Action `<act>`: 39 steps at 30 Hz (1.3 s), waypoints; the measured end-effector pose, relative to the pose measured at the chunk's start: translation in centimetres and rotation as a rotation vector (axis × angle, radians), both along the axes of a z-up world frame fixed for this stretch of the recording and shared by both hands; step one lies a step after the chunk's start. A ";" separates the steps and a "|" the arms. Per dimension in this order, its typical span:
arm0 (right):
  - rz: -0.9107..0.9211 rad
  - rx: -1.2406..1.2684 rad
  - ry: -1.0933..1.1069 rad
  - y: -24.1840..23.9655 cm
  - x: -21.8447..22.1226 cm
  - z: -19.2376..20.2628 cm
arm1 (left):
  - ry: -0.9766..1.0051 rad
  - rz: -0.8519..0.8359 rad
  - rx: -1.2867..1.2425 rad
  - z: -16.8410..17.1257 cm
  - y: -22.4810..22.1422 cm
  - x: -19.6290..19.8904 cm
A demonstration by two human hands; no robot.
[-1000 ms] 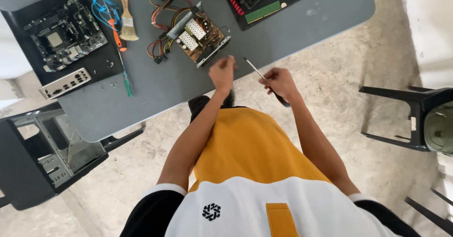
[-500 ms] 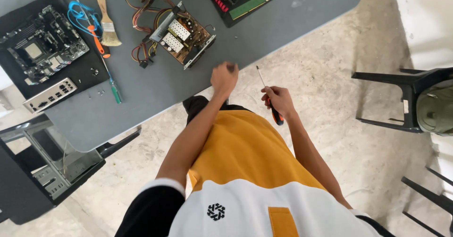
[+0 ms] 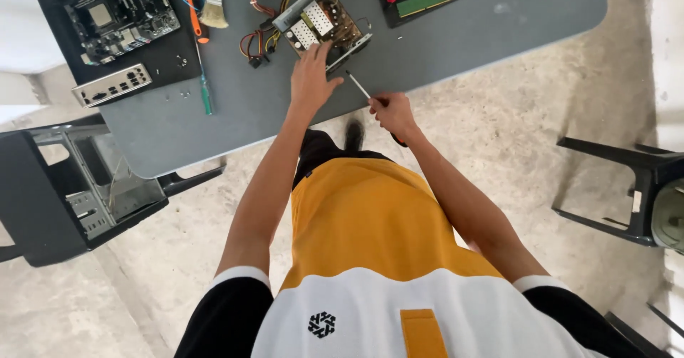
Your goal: A person unscrews and opens a computer power supply unit to clean and inspect the internal components.
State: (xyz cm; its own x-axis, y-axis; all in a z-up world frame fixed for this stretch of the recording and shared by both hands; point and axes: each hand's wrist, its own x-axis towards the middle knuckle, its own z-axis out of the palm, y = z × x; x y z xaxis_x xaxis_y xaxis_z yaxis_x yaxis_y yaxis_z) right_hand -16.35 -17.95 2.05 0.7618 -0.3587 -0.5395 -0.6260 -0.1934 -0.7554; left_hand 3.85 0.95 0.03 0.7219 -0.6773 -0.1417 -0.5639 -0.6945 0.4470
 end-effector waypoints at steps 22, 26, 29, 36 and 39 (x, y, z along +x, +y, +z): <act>-0.135 0.048 -0.099 -0.6 0.6 -4.8 | 0.064 0.025 -0.098 -2.2 0.8 -1.5; -0.142 0.052 -0.099 -0.5 0.3 -5.5 | 0.068 0.032 -0.087 -1.6 0.9 -1.8; -0.161 0.055 -0.088 -0.2 0.1 -5.3 | 0.067 0.033 -0.092 -2.0 0.9 -1.9; -0.181 0.074 -0.074 0.0 -0.5 -5.3 | 0.067 0.028 -0.094 -2.3 1.0 -2.3; -0.182 0.071 -0.070 0.2 -0.6 -5.1 | 0.076 0.030 -0.089 -2.6 1.2 -2.4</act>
State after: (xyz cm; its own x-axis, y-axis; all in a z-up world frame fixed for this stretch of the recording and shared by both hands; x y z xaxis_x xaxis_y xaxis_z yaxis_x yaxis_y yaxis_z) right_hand -16.93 -17.73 -3.04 0.7248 -0.4567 -0.5159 -0.5909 -0.0271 -0.8063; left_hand 1.44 2.12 -2.60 0.7315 -0.6678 -0.1374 -0.5054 -0.6664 0.5481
